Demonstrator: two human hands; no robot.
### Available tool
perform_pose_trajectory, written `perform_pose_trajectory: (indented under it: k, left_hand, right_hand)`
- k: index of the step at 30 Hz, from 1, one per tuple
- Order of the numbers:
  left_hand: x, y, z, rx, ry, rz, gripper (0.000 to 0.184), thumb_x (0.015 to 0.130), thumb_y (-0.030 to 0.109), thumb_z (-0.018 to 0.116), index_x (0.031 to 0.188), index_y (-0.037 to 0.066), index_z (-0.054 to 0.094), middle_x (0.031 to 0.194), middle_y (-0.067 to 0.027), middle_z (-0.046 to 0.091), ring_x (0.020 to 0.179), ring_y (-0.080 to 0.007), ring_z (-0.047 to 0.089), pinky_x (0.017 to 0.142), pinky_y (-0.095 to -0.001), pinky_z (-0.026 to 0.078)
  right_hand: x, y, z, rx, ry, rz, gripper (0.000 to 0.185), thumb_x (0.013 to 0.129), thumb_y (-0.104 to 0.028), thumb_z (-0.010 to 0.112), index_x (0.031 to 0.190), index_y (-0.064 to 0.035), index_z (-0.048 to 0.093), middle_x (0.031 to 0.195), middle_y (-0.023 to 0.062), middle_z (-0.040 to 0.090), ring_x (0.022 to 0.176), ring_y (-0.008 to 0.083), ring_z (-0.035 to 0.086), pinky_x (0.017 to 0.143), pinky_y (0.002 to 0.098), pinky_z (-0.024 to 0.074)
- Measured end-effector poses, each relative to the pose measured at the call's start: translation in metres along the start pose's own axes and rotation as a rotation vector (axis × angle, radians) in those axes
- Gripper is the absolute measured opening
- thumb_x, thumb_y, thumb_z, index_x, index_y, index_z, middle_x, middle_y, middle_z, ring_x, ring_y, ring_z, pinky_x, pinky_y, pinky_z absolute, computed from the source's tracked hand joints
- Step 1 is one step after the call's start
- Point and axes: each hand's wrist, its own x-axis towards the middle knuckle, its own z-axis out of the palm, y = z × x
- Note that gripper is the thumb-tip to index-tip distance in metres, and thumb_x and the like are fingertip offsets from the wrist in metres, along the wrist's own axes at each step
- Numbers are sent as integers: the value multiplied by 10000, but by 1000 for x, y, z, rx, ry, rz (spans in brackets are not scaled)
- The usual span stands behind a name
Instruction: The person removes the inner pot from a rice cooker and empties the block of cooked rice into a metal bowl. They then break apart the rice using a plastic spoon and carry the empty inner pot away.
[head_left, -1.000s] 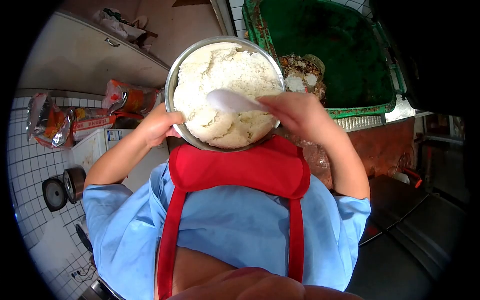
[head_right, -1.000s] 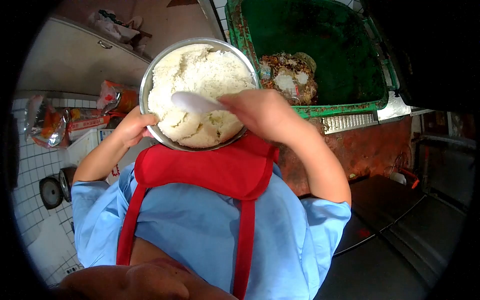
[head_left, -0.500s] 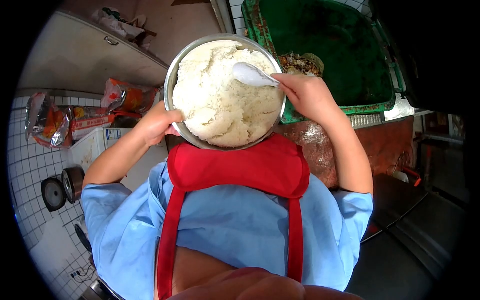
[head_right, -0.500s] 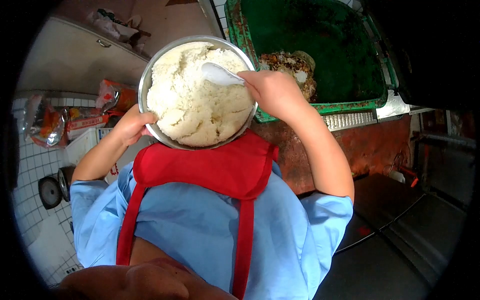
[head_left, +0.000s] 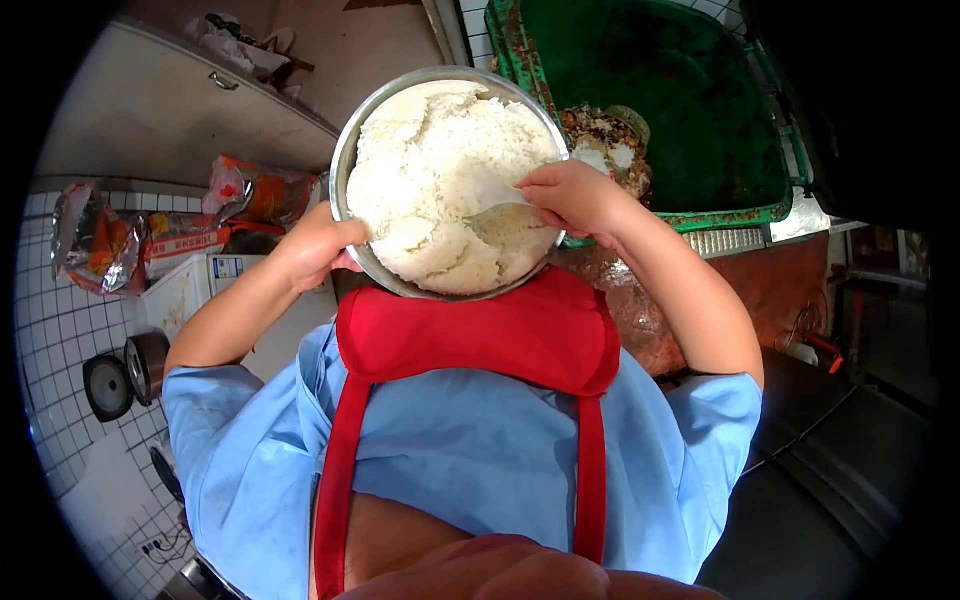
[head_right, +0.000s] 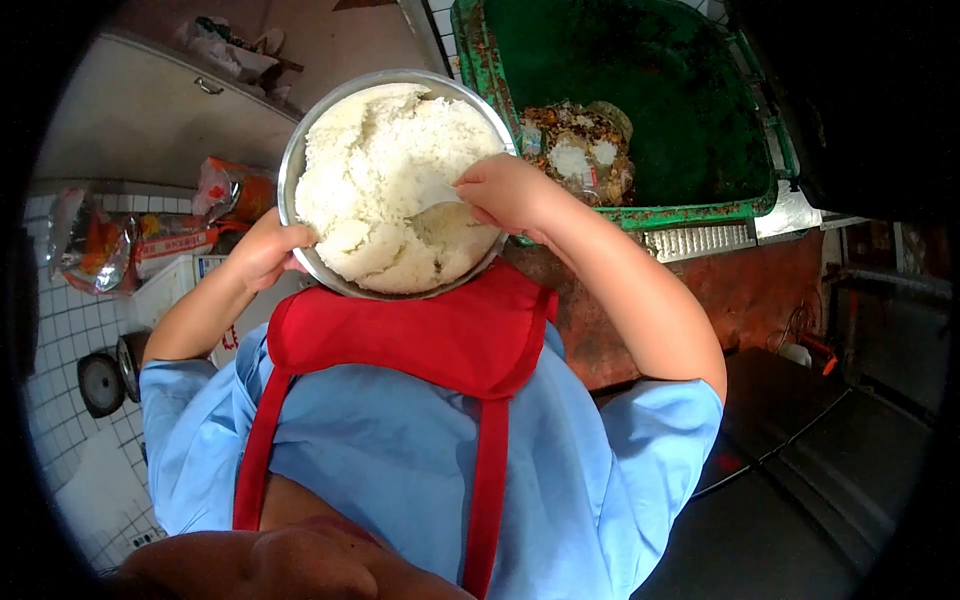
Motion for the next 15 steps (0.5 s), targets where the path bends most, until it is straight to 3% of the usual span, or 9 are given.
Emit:
perform_pose_trajectory:
  k: [9,12,15]
  left_hand:
    - [3,-5,-2,-24,9,10,381,744,66,562,1096,-77,529,901,-130,618,667,-163,616,519,-250,525]
    - [4,-4,-6,24,-36,-15,466,734,75,563,1163,-76,465,954,-146,602,753,-185,632,558,-261,546]
    - [5,-5,-5,-1,-26,2,453,736,75,564,1154,-78,477,946,-145,609,735,-178,628,556,-258,542]
  right_hand:
    - [2,17,-16,376,91,-73,261,893,-116,522,1103,23,588,570,-21,457,412,45,325,353,194,204]
    - [-12,19,-41,455,149,-196,270,898,-118,524,1126,14,579,554,-45,438,409,31,311,357,186,203]
    - [-22,28,-79,454,346,-314,270,906,-136,525,1123,17,577,553,-67,402,416,6,270,369,160,176]
